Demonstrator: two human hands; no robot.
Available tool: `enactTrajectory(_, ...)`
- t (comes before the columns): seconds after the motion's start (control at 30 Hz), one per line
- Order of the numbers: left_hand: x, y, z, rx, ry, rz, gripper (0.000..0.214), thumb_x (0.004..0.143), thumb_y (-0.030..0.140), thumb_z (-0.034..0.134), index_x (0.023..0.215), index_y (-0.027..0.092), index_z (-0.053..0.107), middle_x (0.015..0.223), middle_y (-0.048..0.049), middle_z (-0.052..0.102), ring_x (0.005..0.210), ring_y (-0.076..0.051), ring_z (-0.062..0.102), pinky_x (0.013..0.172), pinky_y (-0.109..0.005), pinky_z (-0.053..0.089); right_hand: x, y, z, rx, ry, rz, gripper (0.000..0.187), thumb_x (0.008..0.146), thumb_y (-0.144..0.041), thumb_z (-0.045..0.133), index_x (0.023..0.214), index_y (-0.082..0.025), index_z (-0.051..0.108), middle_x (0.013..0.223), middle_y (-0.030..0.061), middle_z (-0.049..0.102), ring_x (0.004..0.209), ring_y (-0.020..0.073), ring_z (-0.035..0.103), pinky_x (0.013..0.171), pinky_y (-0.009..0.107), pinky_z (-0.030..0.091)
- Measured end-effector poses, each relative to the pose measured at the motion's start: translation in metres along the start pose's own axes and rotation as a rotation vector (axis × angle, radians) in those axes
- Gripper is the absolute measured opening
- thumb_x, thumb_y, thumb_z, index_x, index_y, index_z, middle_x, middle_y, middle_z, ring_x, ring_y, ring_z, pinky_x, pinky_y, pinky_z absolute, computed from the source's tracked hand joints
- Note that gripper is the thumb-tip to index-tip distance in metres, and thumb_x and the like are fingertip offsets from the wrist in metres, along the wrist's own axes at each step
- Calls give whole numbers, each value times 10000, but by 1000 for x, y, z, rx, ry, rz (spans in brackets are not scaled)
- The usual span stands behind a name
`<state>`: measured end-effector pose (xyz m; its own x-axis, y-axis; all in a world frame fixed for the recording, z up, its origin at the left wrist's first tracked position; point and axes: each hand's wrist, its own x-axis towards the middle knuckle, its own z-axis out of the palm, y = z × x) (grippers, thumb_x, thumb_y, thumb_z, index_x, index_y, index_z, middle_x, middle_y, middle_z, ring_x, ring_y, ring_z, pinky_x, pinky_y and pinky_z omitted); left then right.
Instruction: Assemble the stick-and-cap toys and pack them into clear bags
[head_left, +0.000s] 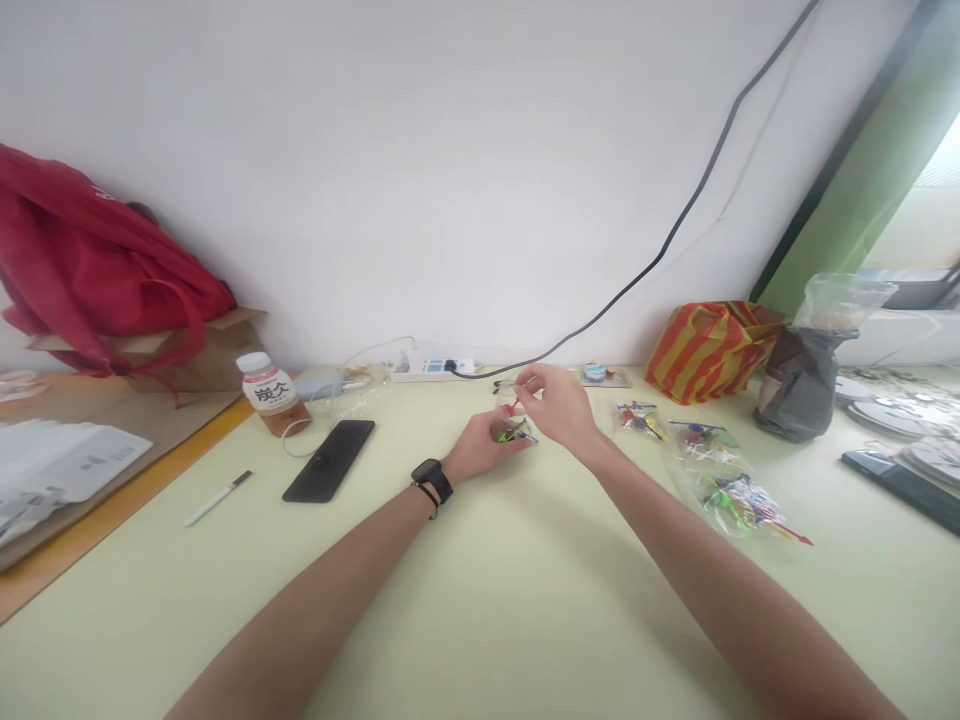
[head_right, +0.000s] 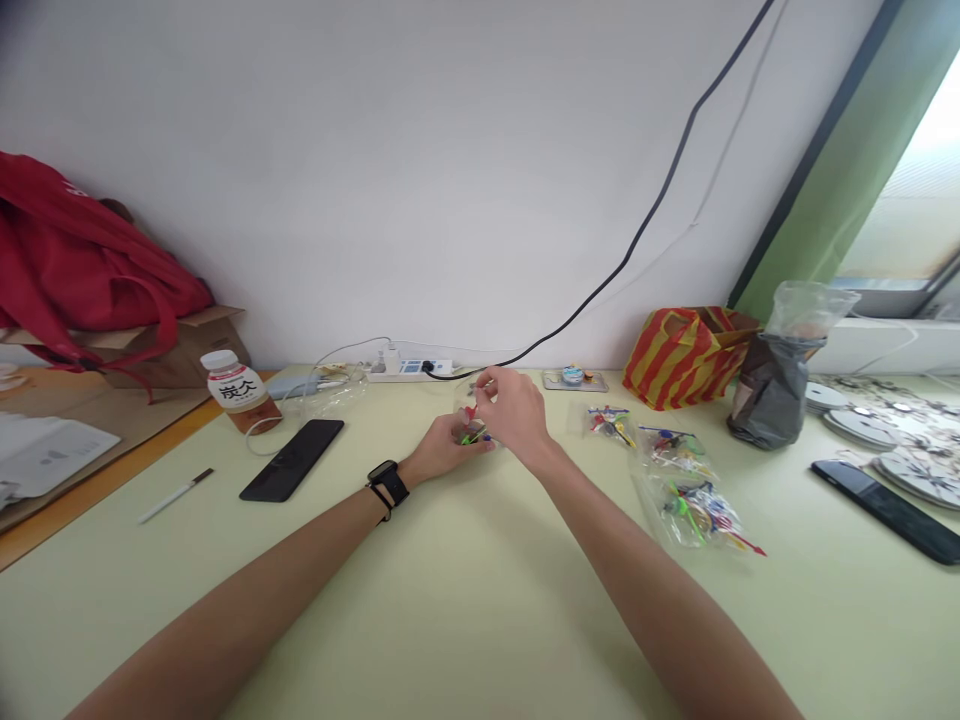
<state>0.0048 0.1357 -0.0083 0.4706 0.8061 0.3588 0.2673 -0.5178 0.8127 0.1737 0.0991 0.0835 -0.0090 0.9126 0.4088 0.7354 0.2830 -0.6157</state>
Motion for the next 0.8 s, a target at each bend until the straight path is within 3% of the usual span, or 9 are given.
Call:
enactTrajectory(0.27,-2,2,-1,-86,1,-33,559,790,470,841,1256,180,738,871,-45,677,747,-168,555,735,-303,471,6,11,-1,-65,23,-22,51,834,-220,656,850,-233,702,940,33,789,860,225,678,742,319,436)
enactTrajectory(0.43,-2,3,-1,-123,-2,-28,569,793,481,842,1264,178,742,863,-43,665,756,-175,557,774,-325,482,8,9,-17,-25,-91,-111,238,939,-363,585,786,-216,691,867,44,772,769,198,649,711,300,427)
enactTrajectory(0.57,-1,1,1,-180,2,-27,561,780,477,856,1250,190,748,891,-41,670,788,-178,578,800,-323,481,7,6,-30,-149,-196,-143,499,1022,-483,447,629,-206,578,656,34,642,655,182,567,629,303,343)
enactTrajectory(0.67,-1,1,1,-195,-6,-13,535,787,468,851,1230,186,752,916,-46,678,796,-176,581,791,-311,472,4,6,-32,-217,-299,-130,586,1049,-544,370,587,-207,500,578,27,546,587,175,510,596,313,298)
enactTrajectory(0.8,-1,3,-1,-149,-22,-6,461,799,493,828,1132,180,773,906,-44,691,794,-184,586,758,-300,464,2,6,-29,-265,-402,-104,650,1056,-616,311,564,-209,434,575,47,551,579,189,518,594,320,315)
